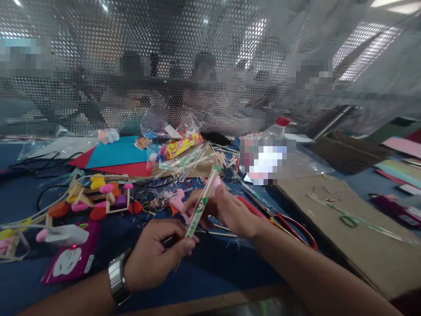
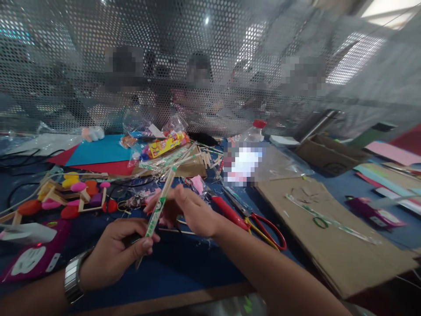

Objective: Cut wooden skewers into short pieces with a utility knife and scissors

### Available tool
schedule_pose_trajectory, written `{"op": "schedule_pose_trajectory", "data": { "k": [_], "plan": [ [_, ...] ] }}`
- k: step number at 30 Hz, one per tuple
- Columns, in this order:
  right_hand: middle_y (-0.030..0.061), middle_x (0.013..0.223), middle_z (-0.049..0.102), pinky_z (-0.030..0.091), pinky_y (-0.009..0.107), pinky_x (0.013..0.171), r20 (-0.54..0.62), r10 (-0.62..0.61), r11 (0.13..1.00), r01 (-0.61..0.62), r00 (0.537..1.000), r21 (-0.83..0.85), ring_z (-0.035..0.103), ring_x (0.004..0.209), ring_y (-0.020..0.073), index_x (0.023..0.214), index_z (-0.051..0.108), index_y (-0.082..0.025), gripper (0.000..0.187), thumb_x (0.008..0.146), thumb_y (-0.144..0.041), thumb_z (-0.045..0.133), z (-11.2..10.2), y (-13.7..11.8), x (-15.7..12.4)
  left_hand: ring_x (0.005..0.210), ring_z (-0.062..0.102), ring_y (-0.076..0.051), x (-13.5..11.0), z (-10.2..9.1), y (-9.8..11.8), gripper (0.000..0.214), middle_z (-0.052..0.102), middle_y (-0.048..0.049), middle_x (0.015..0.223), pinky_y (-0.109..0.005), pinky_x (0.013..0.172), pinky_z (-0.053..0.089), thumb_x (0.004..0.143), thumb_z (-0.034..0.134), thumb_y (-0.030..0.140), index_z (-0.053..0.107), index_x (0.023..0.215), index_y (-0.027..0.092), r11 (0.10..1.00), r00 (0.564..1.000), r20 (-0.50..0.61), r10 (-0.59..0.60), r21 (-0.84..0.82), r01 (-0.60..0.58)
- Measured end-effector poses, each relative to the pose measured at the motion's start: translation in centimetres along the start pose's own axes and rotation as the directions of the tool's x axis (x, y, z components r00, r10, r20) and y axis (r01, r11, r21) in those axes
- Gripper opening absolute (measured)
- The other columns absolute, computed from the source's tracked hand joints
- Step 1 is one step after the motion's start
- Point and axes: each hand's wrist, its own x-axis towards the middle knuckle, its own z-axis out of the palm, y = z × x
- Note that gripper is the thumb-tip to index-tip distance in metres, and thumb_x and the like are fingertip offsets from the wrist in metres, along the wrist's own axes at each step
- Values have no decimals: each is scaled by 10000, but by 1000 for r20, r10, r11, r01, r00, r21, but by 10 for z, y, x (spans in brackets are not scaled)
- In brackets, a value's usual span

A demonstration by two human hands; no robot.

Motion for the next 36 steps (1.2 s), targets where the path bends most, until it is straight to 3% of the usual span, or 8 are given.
{"op": "schedule_pose_trajectory", "data": {
  "k": [2,4,7,13,20,25,30,36],
  "plan": [
    [30,723,588,441,276,514,-56,60,988,-67,997,-137,549,561,148,1107,664,-159,786,1031,-691,91,4,11,7,618,667,-111,-1,1,0,252,770,-60,724,-182,570,473,895,691,320,714,697,166,999,999,45,21,-46,-19],
    [19,766,617,421,280,588,-98,102,945,-127,990,-300,559,623,161,1227,619,-165,500,987,-590,508,10,20,13,628,685,-116,-3,2,0,206,788,-63,743,-182,573,483,869,725,312,735,720,170,996,994,99,39,-86,-31],
    [14,797,650,367,286,648,-119,145,846,-185,982,-501,573,698,197,1340,567,-184,624,768,-311,781,21,26,17,623,690,-125,-5,4,0,182,795,-75,750,-194,573,489,855,740,310,752,744,166,993,988,145,47,-115,-30],
    [20,791,673,325,297,638,-182,116,721,-209,976,-661,571,678,205,1365,553,-194,581,784,-186,567,26,9,15,622,684,-140,-6,2,1,191,797,-91,759,-224,578,490,857,734,318,758,739,169,991,985,172,31,-131,-8],
    [43,891,711,367,309,656,-328,47,622,-285,943,-730,579,648,201,1414,497,-206,578,835,-212,495,-19,-10,7,654,706,-168,-5,4,3,287,788,-90,732,-255,608,528,844,740,405,730,664,181,989,987,163,16,-147,8],
    [61,784,711,357,322,632,-409,99,508,-400,907,-763,606,643,252,1437,495,-185,587,853,-236,529,-47,10,7,595,641,-139,-2,2,1,447,713,-60,661,-224,527,471,879,686,563,683,660,173,986,996,-18,-87,-144,84],
    [127,871,736,384,338,638,-516,99,430,-505,851,-748,648,712,284,1481,434,-114,605,888,-218,487,-64,28,9,507,512,-90,7,-8,-8,477,592,20,641,-200,461,401,948,536,651,625,883,188,966,933,-295,-207,-213,147],
    [119,923,753,395,337,650,-507,81,445,-486,858,-752,673,769,291,1496,434,-158,611,887,-204,459,-70,35,1,569,601,-136,17,-10,-16,428,638,2,633,-259,560,491,940,570,610,600,871,189,951,917,-290,-274,-223,214]
  ]
}}
